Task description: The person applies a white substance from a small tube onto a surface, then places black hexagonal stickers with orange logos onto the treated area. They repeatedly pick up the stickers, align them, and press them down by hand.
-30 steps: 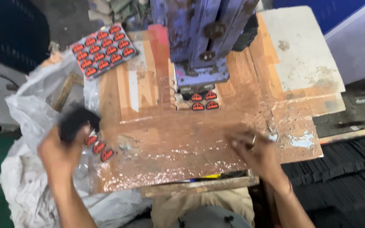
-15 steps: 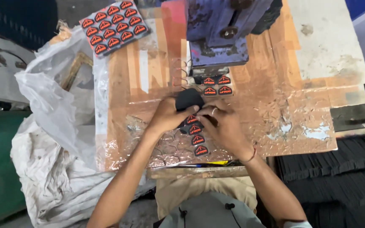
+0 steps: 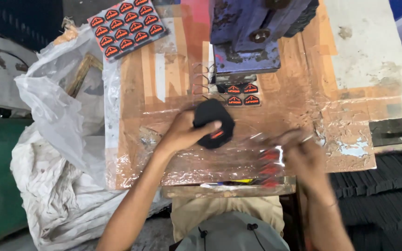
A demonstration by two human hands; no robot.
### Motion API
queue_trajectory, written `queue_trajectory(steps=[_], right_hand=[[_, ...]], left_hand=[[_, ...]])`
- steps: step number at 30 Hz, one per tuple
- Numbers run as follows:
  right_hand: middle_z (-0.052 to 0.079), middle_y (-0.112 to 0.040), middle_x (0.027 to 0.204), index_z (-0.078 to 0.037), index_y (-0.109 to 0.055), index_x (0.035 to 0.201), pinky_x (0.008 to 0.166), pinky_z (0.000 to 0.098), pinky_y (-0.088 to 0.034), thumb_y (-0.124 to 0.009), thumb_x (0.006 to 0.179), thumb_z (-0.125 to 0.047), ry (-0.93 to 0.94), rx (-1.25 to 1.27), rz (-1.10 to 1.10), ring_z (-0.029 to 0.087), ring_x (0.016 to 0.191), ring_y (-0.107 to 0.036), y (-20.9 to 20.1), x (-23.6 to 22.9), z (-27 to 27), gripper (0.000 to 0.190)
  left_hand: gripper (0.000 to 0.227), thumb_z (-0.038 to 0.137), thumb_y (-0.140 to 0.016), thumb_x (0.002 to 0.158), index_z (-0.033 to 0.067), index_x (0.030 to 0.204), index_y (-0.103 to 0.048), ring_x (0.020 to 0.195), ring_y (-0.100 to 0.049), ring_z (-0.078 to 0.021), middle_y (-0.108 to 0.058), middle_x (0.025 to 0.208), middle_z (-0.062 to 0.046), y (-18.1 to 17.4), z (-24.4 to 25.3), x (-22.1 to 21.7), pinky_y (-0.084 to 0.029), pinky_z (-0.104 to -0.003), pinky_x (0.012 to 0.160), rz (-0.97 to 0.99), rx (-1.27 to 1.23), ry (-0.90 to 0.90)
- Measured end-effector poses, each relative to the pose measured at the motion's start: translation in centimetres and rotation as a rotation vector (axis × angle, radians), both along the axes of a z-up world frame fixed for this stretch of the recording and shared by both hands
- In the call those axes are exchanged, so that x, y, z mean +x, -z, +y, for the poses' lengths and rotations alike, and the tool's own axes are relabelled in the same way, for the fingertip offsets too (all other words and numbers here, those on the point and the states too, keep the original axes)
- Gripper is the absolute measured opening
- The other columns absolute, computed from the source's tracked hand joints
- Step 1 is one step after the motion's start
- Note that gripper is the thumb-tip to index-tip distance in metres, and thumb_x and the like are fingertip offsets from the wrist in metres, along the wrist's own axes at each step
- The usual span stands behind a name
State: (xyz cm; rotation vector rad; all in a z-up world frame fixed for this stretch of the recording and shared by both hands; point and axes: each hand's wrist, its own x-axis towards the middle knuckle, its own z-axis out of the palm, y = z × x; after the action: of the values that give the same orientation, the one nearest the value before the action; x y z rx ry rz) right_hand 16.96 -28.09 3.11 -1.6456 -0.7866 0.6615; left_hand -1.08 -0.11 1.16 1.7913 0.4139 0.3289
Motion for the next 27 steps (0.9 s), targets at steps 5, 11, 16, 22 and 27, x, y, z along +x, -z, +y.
queue_trajectory(steps=[5,11,16,22,27], right_hand=[[0.006,-0.069,0.094,0.0,-0.058,0.111,0.069,0.0257,-0.053,-0.058,0.115,-0.01,0.456,-0.044,-0.197,0.011,0.08,-0.065,-0.4,7.0,-1.9,0.01],[0.012,-0.074,0.099,0.007,-0.061,0.113,0.078,0.0225,-0.054,-0.063,0.111,-0.003,0.433,-0.032,-0.382,0.011,0.089,-0.069,1.8,9.0,-2.1,0.01],[0.011,-0.074,0.098,0.008,-0.062,0.117,0.079,0.0218,-0.056,-0.063,0.108,-0.001,0.465,-0.003,-0.426,0.01,0.091,-0.071,2.1,9.4,-1.8,0.013],[0.013,-0.075,0.091,0.006,-0.067,0.122,0.067,0.0254,-0.052,-0.067,0.105,-0.008,0.495,-0.194,-0.522,0.014,0.079,-0.068,1.7,11.3,-2.4,0.022],[0.021,-0.074,0.108,0.003,-0.071,0.127,0.086,0.0408,-0.057,-0.071,0.106,-0.02,0.441,-0.472,-1.017,0.032,0.098,-0.073,-2.5,13.6,-3.1,0.031]], left_hand=[[0.021,0.014,-0.085,0.087,-0.0028,0.091,-0.074,0.096,-0.074,-0.0248,-0.066,0.137,-0.011,3.2,3.5,-9.2,-0.06,-0.036,0.077,0.008,0.101,-0.107],[0.051,0.021,-0.073,0.102,0.0043,0.147,-0.058,0.076,-0.061,-0.0165,-0.062,0.099,-0.009,9.1,17.1,-23.8,-0.051,-0.031,0.071,0.096,-0.33,-0.88],[0.054,0.032,-0.087,0.089,0.0023,0.129,-0.067,0.103,-0.068,-0.0381,-0.071,0.115,-0.023,1.4,14.4,-16.5,-0.054,-0.045,0.09,0.324,1.148,-0.808],[0.078,0.048,-0.091,0.078,-0.0056,0.125,-0.06,0.119,-0.064,-0.0428,-0.064,0.132,-0.032,-1.6,6.4,5.6,-0.051,-0.048,0.104,-0.181,0.952,-0.302],[0.084,0.035,-0.093,0.069,-0.0023,0.135,-0.055,0.105,-0.072,-0.0319,-0.074,0.114,-0.016,-0.9,5.7,10.2,-0.055,-0.041,0.097,-0.125,0.356,-0.07]])
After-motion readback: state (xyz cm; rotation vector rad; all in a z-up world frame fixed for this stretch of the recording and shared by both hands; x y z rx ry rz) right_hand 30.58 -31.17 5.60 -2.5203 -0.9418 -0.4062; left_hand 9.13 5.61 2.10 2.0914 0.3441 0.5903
